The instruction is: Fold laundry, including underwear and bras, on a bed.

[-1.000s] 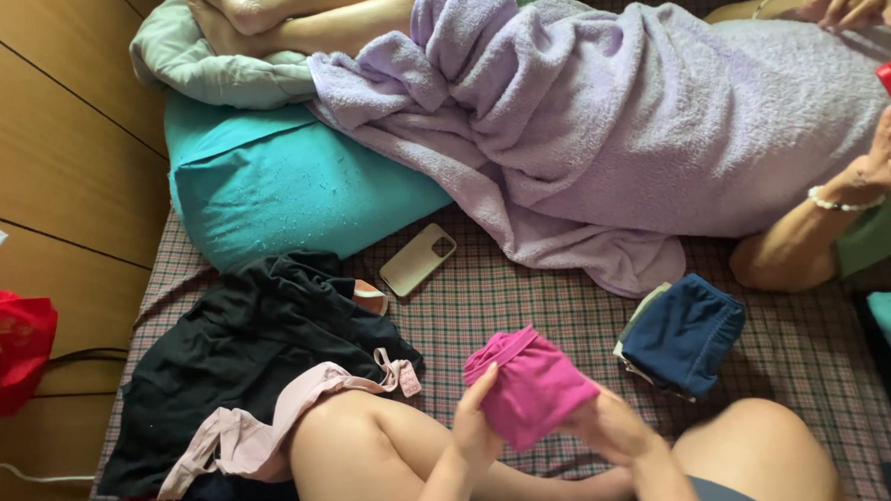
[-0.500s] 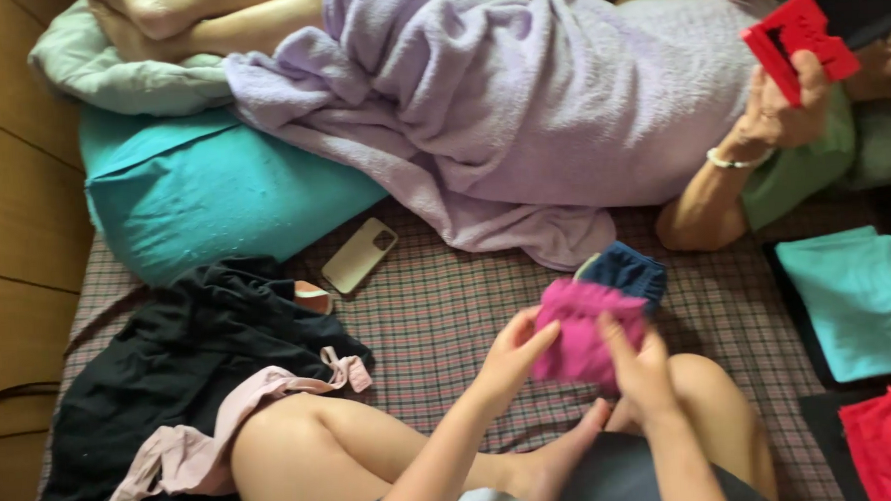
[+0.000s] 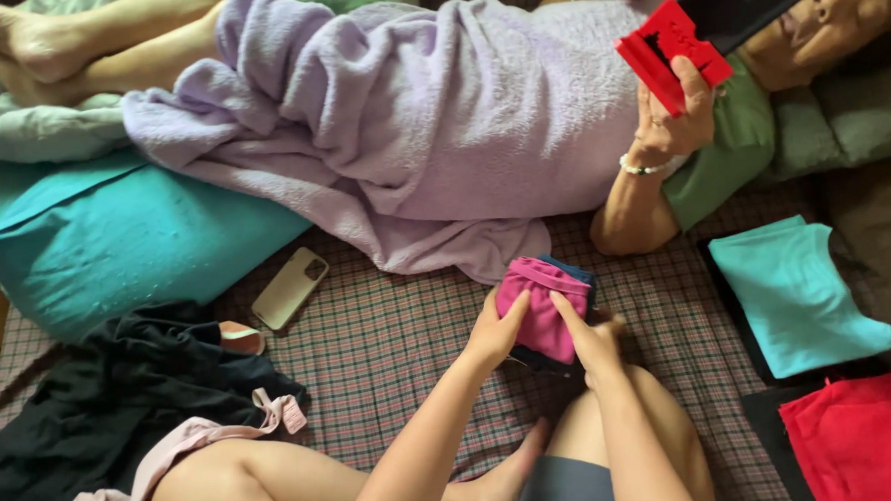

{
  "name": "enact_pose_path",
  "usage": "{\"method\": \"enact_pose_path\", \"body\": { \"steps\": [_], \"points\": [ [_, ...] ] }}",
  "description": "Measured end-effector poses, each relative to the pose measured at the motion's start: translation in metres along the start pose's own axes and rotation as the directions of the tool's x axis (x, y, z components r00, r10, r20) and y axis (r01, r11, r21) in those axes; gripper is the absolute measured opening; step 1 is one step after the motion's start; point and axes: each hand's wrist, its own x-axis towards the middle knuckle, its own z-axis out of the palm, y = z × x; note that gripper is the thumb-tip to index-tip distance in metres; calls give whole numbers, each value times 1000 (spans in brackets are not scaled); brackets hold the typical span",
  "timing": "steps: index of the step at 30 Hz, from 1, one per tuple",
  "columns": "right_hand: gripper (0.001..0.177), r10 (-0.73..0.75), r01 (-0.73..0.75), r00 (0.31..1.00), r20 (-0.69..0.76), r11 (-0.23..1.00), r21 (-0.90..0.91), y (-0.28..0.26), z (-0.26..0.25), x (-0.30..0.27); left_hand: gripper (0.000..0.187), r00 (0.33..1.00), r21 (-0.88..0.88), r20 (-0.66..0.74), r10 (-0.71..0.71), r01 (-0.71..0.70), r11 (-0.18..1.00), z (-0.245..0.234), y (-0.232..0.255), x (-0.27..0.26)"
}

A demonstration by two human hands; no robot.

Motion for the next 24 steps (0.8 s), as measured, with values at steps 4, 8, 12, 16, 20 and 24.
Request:
{"method": "enact_pose_path", "body": {
  "steps": [4,8,12,16,20,24],
  "points": [
    [53,272,-274,958,85,962,4,4,-3,18,69,948,248,-111,-297,316,916,2,-25,10],
    [49,396,-455,870,294,874,172,11,-9,30,66,942,121,-100,-320,330,936,11,-23,10],
    [47,171,-199,978,123,942,272,10,-51,28,65,976,-210,158,-151,183,960,38,-13,7],
    [48,27,-14,999,-20,874,485,-6,-125,9,62,939,-269,328,-99,193,943,64,10,-14],
    [50,138,-7,978,-154,766,642,10,-186,-15,56,901,-44,376,-216,251,967,73,24,-43],
    [54,234,-18,939,-252,767,642,106,-225,-6,48,902,-28,355,-245,272,962,73,2,-60]
  ]
}}
